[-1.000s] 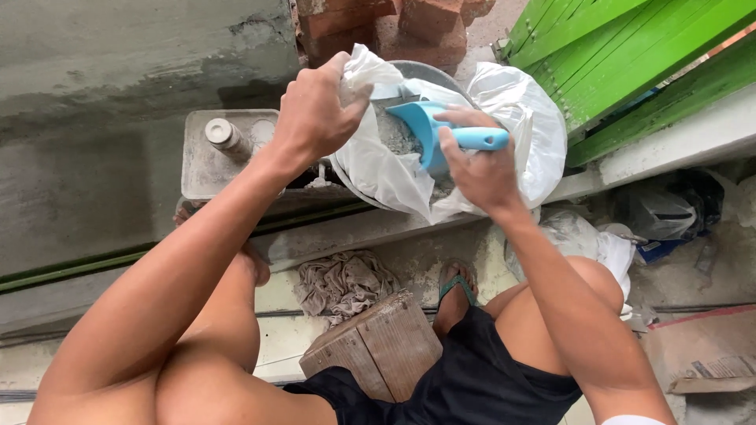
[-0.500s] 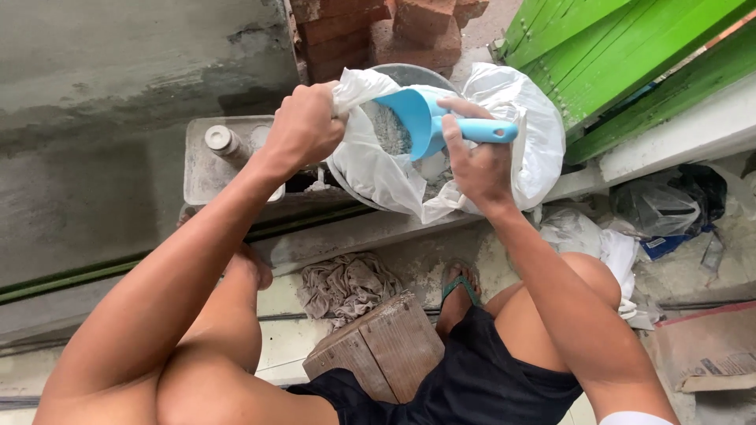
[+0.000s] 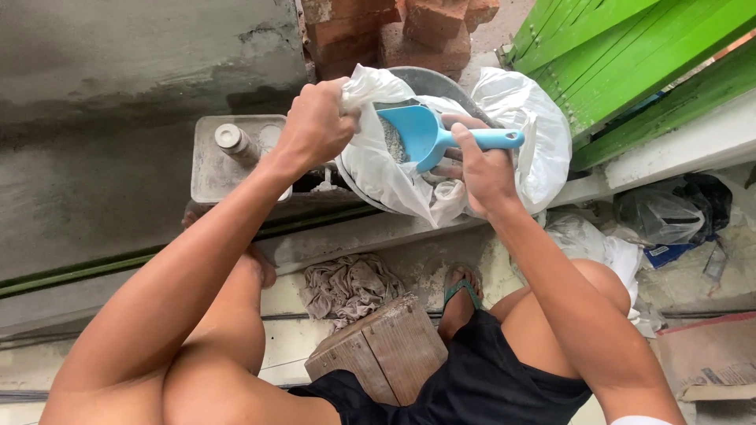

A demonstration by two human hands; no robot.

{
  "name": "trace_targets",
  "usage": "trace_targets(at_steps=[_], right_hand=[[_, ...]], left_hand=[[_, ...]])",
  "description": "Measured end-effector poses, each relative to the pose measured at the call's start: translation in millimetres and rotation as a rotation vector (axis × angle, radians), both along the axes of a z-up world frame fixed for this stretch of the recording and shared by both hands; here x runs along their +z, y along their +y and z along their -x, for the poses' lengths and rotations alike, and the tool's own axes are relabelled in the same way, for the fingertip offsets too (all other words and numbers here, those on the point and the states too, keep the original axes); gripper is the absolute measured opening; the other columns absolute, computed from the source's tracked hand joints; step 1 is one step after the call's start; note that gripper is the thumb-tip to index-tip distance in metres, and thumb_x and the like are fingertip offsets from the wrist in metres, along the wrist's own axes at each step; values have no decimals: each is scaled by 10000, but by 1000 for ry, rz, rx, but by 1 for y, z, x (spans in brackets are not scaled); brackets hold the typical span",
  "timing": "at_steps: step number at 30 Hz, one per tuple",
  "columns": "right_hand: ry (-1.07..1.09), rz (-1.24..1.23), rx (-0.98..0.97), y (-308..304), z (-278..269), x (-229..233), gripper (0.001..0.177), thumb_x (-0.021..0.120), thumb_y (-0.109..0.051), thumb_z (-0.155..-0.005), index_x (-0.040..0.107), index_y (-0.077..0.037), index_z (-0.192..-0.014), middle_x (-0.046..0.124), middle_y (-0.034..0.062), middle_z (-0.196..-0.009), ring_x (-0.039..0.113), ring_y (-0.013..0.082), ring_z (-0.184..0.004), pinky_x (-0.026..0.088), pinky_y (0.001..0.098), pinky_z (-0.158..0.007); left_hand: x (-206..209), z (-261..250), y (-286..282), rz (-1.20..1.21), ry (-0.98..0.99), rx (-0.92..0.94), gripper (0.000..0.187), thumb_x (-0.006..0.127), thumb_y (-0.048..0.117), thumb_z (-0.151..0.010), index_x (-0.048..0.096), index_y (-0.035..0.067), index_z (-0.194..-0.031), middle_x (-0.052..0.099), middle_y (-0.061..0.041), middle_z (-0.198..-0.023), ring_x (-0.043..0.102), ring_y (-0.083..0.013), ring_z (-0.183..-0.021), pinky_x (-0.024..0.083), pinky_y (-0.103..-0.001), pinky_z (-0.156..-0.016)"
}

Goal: The person scoops a gray powder from a white bag using a blue scoop and transfers it into a metal bowl lined with another white bag. The person repeatedly scoops and pours the powder while holding the bag open with the other hand.

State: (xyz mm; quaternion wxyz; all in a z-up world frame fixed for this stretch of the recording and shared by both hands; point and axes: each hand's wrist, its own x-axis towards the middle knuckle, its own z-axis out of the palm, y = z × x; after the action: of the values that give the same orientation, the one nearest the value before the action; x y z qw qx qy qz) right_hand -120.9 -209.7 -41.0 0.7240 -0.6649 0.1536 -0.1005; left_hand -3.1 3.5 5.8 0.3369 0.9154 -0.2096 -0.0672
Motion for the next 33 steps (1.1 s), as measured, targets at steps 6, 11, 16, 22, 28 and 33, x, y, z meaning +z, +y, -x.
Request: trace_targets(at_steps=[6, 11, 16, 22, 28, 33], right_hand=[[125, -192, -81, -8, -2, 7, 309, 550, -217, -1004, 669, -81, -1255, 692, 111, -1306, 754, 313, -947, 701, 449, -635], [111, -281, -85, -25, 0, 5, 263, 580, -191, -970, 687, -97, -1191, 667, 157, -1282, 715, 336, -888, 699, 501, -641], [73, -343, -68, -39, 5, 10, 312, 583, -244, -960, 650, -111, -1234, 646, 154, -1221, 722, 369, -954, 698, 526, -700], [13, -376, -42, -56, 13, 23, 389, 608, -288, -940, 625, -107, -1284, 706, 111, -992, 749, 394, -967, 695, 586, -787], [-27, -359, -114, -75, 27, 43, 458, 634, -318, -882, 601, -118, -1293, 695, 144, -1185, 755, 438, -998, 697, 580, -797], [-76, -368, -164, -106, 47, 51, 510, 661, -391, -853, 601, -146, -1296, 701, 106, -1213, 744, 434, -1118, 675, 668, -897]], left_hand=[[3, -2, 0, -31, 19, -20, 109, 594, 65, -893, 605, 108, -793, 691, -54, -744, 569, -202, -620, 428, -402, -526], [-1, -5, 5, -10, -32, 9, 159, 537, 58, -792, 658, 107, -883, 703, -94, -756, 578, -273, -644, 425, -447, -557], [5, -2, 5, 40, -35, 41, 192, 564, 158, -828, 706, 137, -956, 748, -77, -806, 612, -265, -672, 471, -446, -611], [8, 0, 2, 153, -76, 31, 164, 630, 236, -932, 705, 140, -1041, 633, 5, -644, 496, -154, -542, 420, -359, -559], [13, 1, -10, 160, -65, 41, 249, 647, 311, -973, 646, 111, -1122, 582, 5, -710, 486, -146, -590, 409, -352, -522], [21, 8, -24, 280, -218, -51, 335, 637, 300, -994, 530, 56, -1197, 606, -71, -938, 541, -167, -783, 513, -322, -649]])
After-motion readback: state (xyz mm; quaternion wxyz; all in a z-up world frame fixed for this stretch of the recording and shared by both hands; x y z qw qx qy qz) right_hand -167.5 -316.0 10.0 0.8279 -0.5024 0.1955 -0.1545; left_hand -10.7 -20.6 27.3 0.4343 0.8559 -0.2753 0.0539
